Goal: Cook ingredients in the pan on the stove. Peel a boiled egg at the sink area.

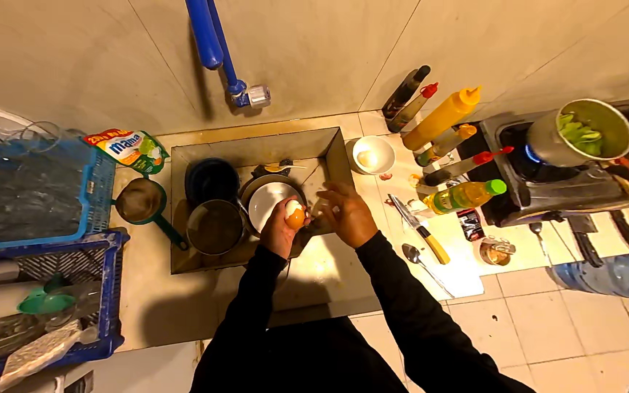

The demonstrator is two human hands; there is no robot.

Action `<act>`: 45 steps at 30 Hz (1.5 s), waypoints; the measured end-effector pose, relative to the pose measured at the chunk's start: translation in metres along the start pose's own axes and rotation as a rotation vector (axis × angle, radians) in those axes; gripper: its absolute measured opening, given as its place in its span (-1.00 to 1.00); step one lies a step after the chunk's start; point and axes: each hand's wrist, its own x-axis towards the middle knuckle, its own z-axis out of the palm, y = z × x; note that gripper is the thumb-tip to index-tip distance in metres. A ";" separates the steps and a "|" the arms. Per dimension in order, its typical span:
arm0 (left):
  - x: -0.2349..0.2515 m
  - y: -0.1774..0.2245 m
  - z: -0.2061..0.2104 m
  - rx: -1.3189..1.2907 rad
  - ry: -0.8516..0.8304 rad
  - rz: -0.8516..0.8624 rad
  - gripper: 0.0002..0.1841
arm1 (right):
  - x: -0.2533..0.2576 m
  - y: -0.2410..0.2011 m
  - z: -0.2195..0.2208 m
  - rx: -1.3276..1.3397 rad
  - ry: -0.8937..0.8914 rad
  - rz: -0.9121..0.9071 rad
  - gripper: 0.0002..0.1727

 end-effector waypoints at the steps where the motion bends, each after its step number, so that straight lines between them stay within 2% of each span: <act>1: -0.001 0.000 0.001 0.033 0.008 -0.010 -0.47 | -0.003 -0.005 0.003 0.029 0.002 -0.112 -0.64; 3: -0.001 0.000 0.004 0.089 0.024 -0.031 -0.48 | -0.005 -0.012 0.011 0.080 -0.022 -0.280 -0.62; 5: -0.002 0.000 0.008 0.120 0.062 -0.041 -0.52 | -0.003 -0.014 0.017 0.091 -0.071 -0.339 -0.65; 12: 0.001 0.001 0.007 0.193 0.017 -0.055 -0.61 | 0.011 -0.017 0.010 0.118 -0.270 -0.303 -0.71; 15: 0.003 0.001 0.005 0.199 -0.017 -0.067 -0.61 | 0.015 -0.018 0.004 0.139 -0.341 -0.300 -0.81; 19: 0.005 0.000 0.006 0.035 0.013 -0.094 -0.65 | 0.015 -0.017 -0.004 0.125 -0.378 -0.344 -0.92; 23: 0.007 0.003 0.006 -0.209 0.108 -0.167 -0.64 | 0.011 0.002 -0.011 0.282 -0.260 -0.332 -0.95; 25: 0.010 0.005 0.005 -0.243 0.150 -0.178 -0.61 | 0.007 0.008 -0.016 0.207 -0.169 -0.205 -0.87; 27: 0.012 0.007 0.004 -0.282 0.160 -0.191 -0.59 | 0.005 0.005 -0.020 0.035 -0.145 -0.016 -0.57; 28: 0.012 0.007 0.004 -0.305 0.156 -0.197 -0.58 | 0.004 0.003 -0.017 0.007 -0.119 -0.005 -0.50; 31: 0.009 0.010 0.011 -0.336 0.153 -0.218 -0.56 | 0.000 -0.007 0.000 0.040 -0.055 -0.252 -0.52; 34: 0.007 0.008 0.017 -0.366 0.126 -0.271 -0.56 | 0.004 -0.009 0.010 0.068 -0.110 -0.432 -0.61; 37: 0.007 0.004 0.015 -0.399 0.108 -0.305 -0.59 | 0.011 -0.008 0.007 0.069 -0.148 -0.450 -0.72; 45: 0.006 -0.007 0.016 -0.398 0.137 -0.350 -0.68 | 0.024 -0.011 -0.003 -0.012 -0.317 -0.510 -0.73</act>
